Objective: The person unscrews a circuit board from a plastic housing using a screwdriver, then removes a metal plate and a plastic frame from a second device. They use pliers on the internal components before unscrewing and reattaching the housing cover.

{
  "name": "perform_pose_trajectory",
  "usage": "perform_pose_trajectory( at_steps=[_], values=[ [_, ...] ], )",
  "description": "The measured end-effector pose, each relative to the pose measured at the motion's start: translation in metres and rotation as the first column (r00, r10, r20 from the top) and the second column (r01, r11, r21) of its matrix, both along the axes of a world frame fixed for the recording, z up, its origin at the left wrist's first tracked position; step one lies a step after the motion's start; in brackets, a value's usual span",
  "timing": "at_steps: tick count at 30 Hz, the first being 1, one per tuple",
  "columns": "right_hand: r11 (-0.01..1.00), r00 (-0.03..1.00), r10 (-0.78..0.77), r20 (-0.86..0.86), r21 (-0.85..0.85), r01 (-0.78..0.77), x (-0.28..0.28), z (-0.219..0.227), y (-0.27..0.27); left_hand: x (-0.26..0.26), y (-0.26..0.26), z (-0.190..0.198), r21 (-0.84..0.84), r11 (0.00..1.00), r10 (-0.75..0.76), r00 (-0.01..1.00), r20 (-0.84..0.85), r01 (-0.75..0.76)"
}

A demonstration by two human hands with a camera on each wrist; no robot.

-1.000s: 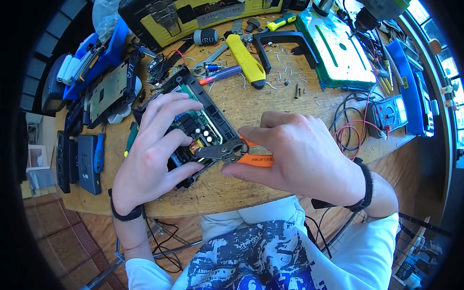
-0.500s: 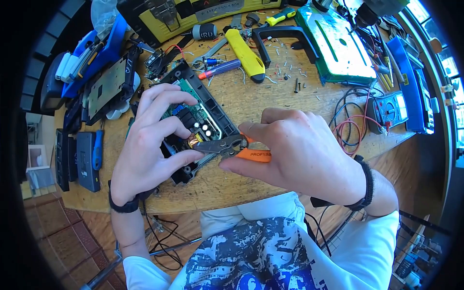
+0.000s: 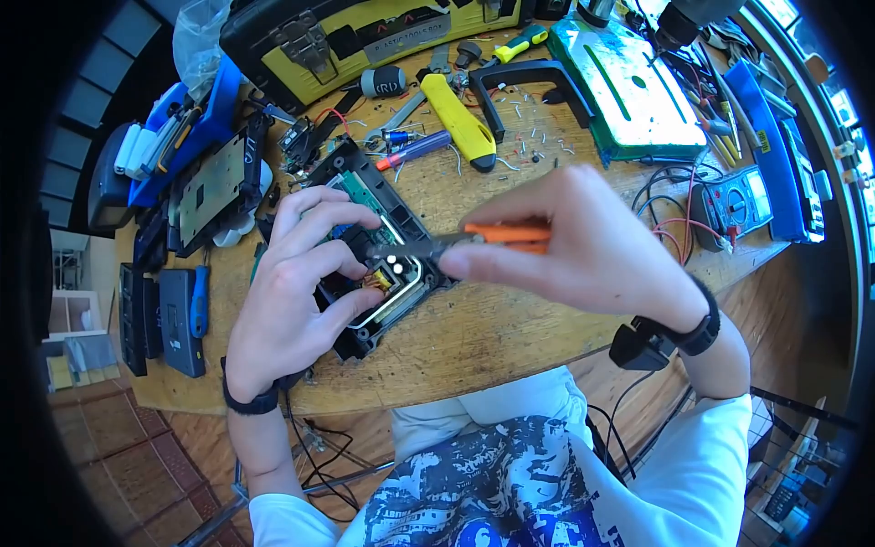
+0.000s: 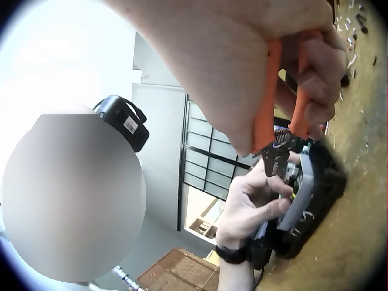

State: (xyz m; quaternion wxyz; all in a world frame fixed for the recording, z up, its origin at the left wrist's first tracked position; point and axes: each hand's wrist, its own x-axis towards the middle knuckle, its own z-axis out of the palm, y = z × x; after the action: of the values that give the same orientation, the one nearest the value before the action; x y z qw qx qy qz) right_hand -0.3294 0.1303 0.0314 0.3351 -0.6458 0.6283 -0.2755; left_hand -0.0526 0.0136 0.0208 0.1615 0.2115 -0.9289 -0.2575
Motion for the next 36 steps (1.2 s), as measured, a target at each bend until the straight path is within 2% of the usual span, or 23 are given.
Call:
perform_pose_trajectory(
  at_steps=[1,3,5,13,15,19,21,24,31,33,36],
  values=[
    [0.997,0.998,-0.063,0.024,-0.04,0.064,-0.004,0.002,-0.001,0.0,0.001,0.001,0.002,1.0,0.005,1.0,-0.001,-0.005],
    [0.998,0.999,-0.05,0.003,-0.038,0.05,-0.011,0.005,-0.005,-0.002,0.004,0.002,0.007,1.0,0.025,1.0,0.007,-0.025],
    [0.99,0.996,-0.089,-0.002,-0.113,0.088,-0.014,0.001,-0.008,-0.003,0.005,0.002,0.012,0.999,0.042,0.999,0.015,-0.042],
    [0.986,0.992,-0.119,0.033,-0.115,0.122,-0.018,-0.008,-0.018,-0.006,0.011,0.0,0.126,0.987,0.097,0.995,0.018,-0.098],
    [0.995,0.995,-0.101,-0.006,-0.011,0.101,-0.02,-0.004,-0.018,-0.007,0.012,-0.001,0.134,0.986,0.101,0.995,0.026,-0.104],
    [0.996,0.996,-0.09,0.013,-0.022,0.09,-0.022,-0.014,-0.019,-0.01,0.013,0.0,0.146,0.983,0.11,0.993,0.046,-0.116],
    [0.975,0.995,-0.087,0.044,-0.202,0.094,-0.023,-0.027,-0.02,-0.012,0.012,0.002,0.152,0.981,0.109,0.992,0.06,-0.117],
    [0.99,0.997,-0.072,0.017,-0.118,0.074,-0.025,-0.021,-0.019,-0.014,0.01,0.004,0.171,0.979,0.099,0.991,0.095,-0.114],
    [0.983,0.996,-0.073,-0.045,-0.173,0.064,-0.026,-0.03,-0.019,-0.016,0.006,0.006,0.144,0.987,0.045,0.989,0.141,-0.065],
    [0.966,0.994,-0.098,-0.051,-0.244,0.083,-0.026,-0.033,-0.021,-0.015,0.008,0.007,0.135,0.987,0.064,0.989,0.133,-0.082],
    [0.973,0.992,-0.113,-0.051,-0.208,0.1,-0.025,-0.032,-0.022,-0.013,0.008,0.004,0.112,0.99,0.072,0.992,0.101,-0.083]
  ],
)
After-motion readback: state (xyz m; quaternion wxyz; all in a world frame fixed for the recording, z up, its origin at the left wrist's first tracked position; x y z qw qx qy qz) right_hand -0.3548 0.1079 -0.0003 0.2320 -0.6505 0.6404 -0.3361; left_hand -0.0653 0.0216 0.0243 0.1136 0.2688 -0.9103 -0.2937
